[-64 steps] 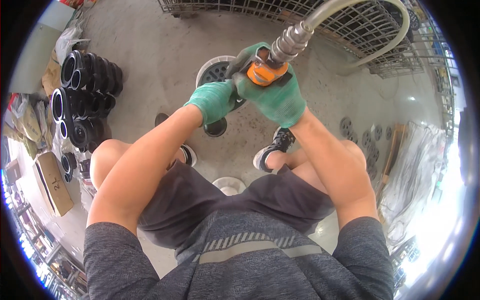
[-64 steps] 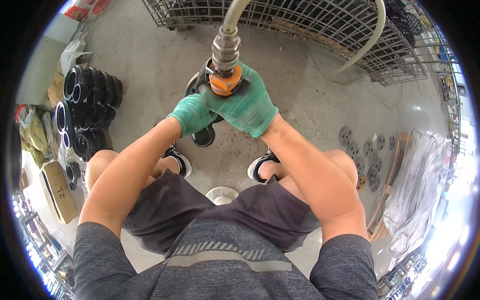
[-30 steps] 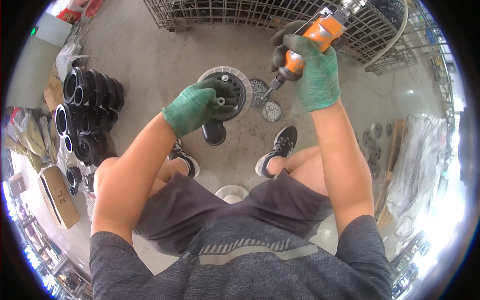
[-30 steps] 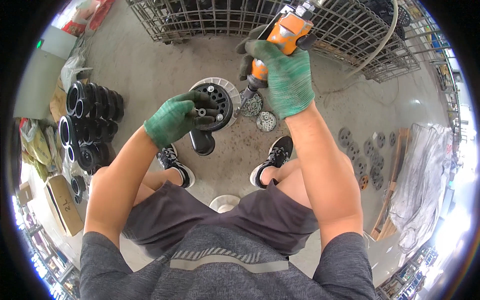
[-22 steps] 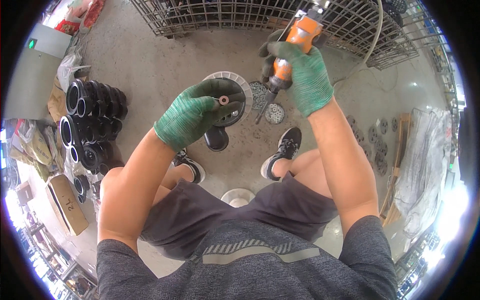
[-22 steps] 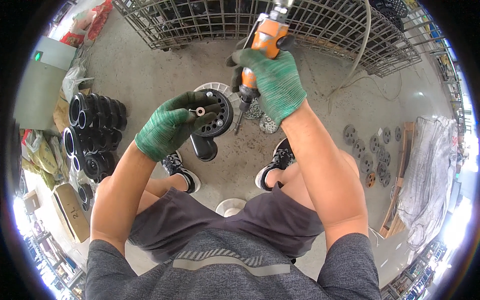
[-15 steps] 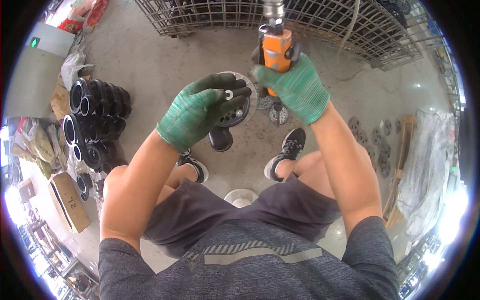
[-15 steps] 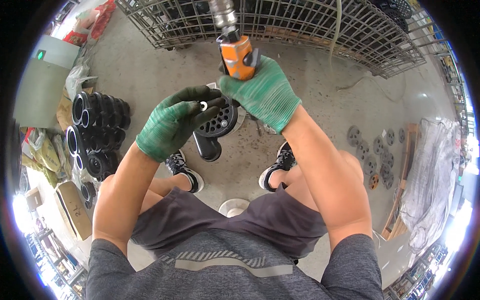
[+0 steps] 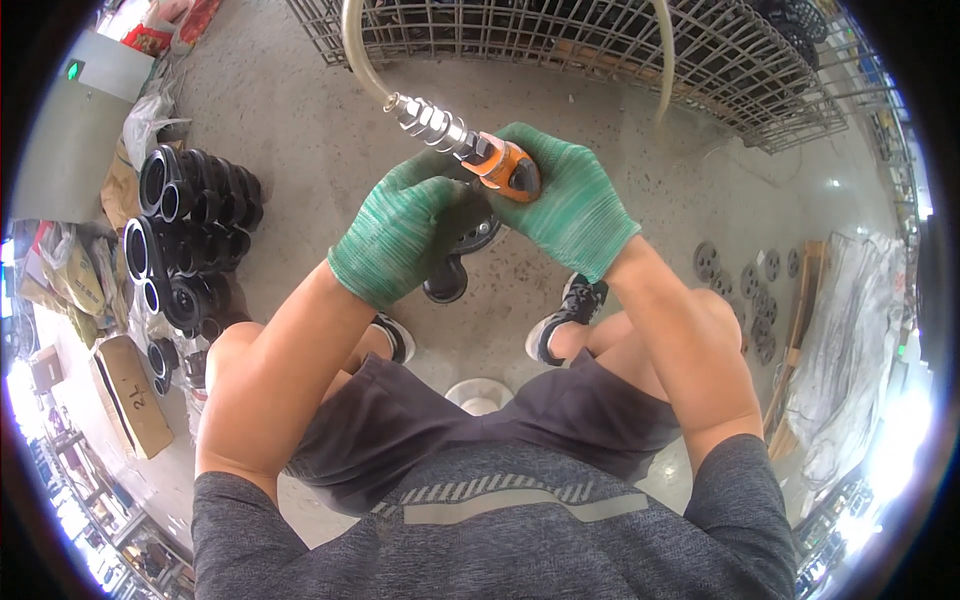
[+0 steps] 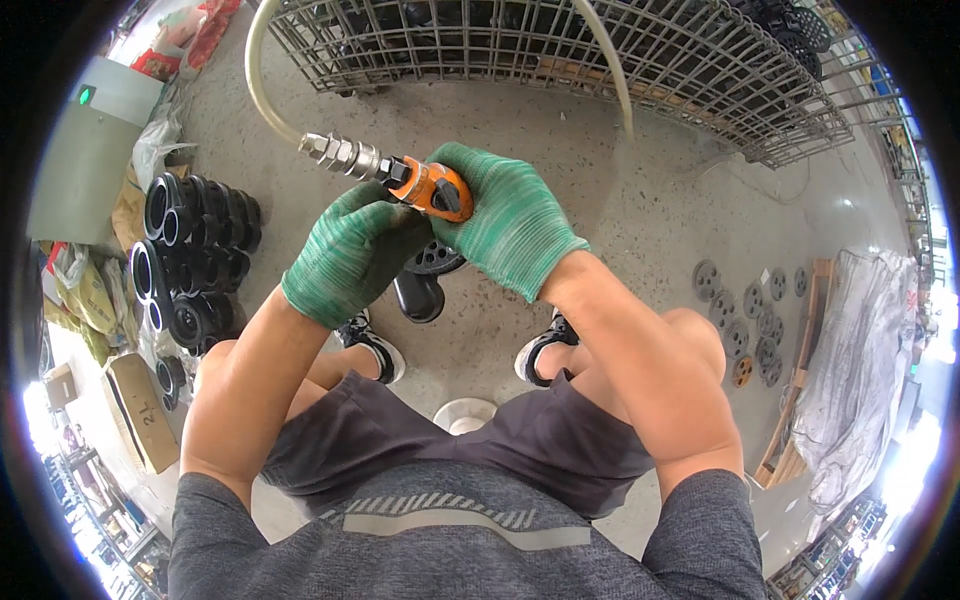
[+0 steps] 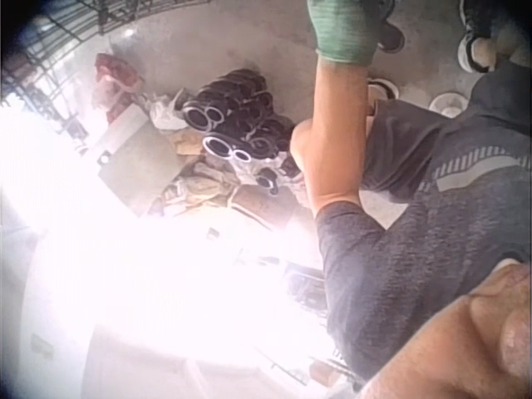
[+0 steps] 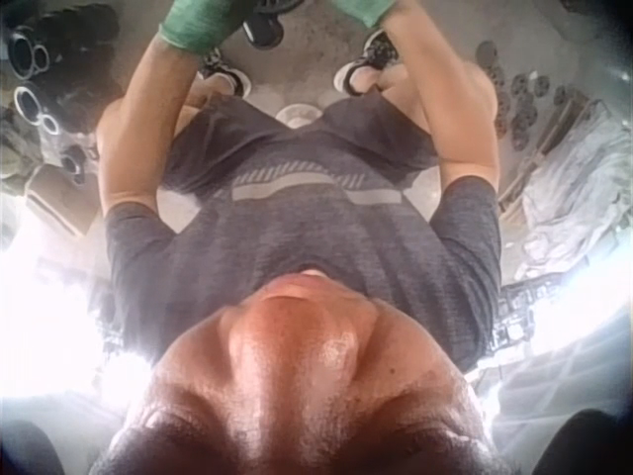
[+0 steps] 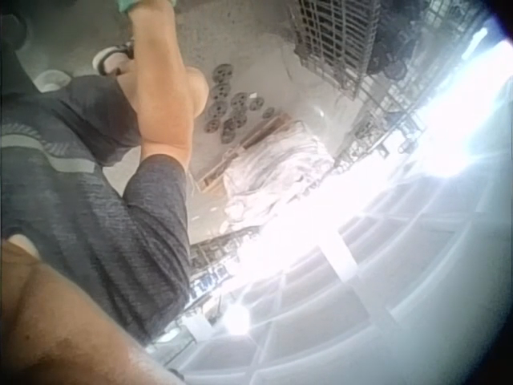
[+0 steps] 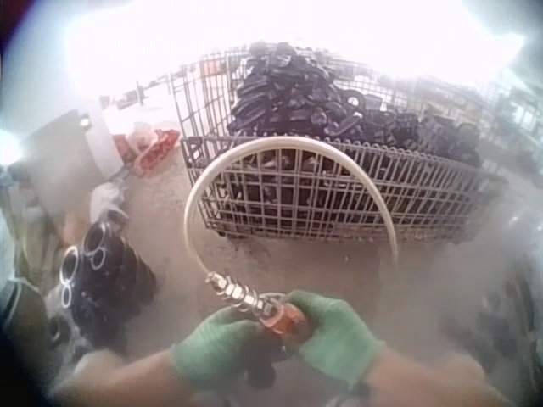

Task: The person puts on gloves, inserts screws into a circular component, and secures them using a pneumatic screwdriver.

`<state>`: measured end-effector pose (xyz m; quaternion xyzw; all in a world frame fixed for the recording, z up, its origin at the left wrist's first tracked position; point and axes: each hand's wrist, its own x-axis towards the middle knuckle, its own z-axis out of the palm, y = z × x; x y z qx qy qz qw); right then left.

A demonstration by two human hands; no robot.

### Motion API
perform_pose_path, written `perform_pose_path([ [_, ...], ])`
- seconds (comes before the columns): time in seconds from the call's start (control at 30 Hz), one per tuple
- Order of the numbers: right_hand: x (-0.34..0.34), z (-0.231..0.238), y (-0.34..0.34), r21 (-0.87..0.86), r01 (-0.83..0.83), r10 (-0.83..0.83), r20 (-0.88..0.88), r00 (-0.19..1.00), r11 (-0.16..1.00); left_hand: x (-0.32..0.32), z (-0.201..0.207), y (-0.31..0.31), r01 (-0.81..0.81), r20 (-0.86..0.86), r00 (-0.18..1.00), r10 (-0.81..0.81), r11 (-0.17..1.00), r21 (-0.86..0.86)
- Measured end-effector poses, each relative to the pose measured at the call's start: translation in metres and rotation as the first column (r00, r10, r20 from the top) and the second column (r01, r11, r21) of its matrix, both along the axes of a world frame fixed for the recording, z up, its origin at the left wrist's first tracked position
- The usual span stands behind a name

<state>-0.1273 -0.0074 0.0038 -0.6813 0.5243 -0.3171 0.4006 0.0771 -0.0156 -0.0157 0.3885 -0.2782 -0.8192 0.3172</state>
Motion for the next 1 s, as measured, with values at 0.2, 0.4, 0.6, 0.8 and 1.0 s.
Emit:
perform_pose_path([
  [0.2, -0.001, -0.005, -0.001, 0.046, -0.034, 0.032, 0.05, 0.998, 0.998, -0.005, -0.007, 0.004, -0.028, -0.093, 0.995, 0.025, 0.999, -0.028],
  [0.4, -0.006, 0.004, -0.004, 0.258, -0.029, -0.053, 0.308, 0.95, 0.966, -0.01, -0.002, 0.004, -0.046, -0.172, 0.984, 0.04, 0.998, -0.033],
  [0.6, -0.006, 0.004, -0.004, 0.257, -0.018, -0.058, 0.285, 0.957, 0.966, -0.015, 0.001, 0.006, -0.048, -0.274, 0.961, 0.047, 0.999, 0.002],
  [0.8, -0.003, 0.003, -0.002, 0.185, -0.031, -0.022, 0.274, 0.961, 0.982, -0.013, -0.004, 0.004, -0.051, -0.312, 0.947, 0.07, 0.996, 0.069],
  [1.0, -0.003, 0.002, -0.001, 0.208, -0.029, -0.015, 0.211, 0.977, 0.978, -0.014, 0.001, 0.007, -0.055, -0.261, 0.963, 0.061, 0.998, 0.028],
])
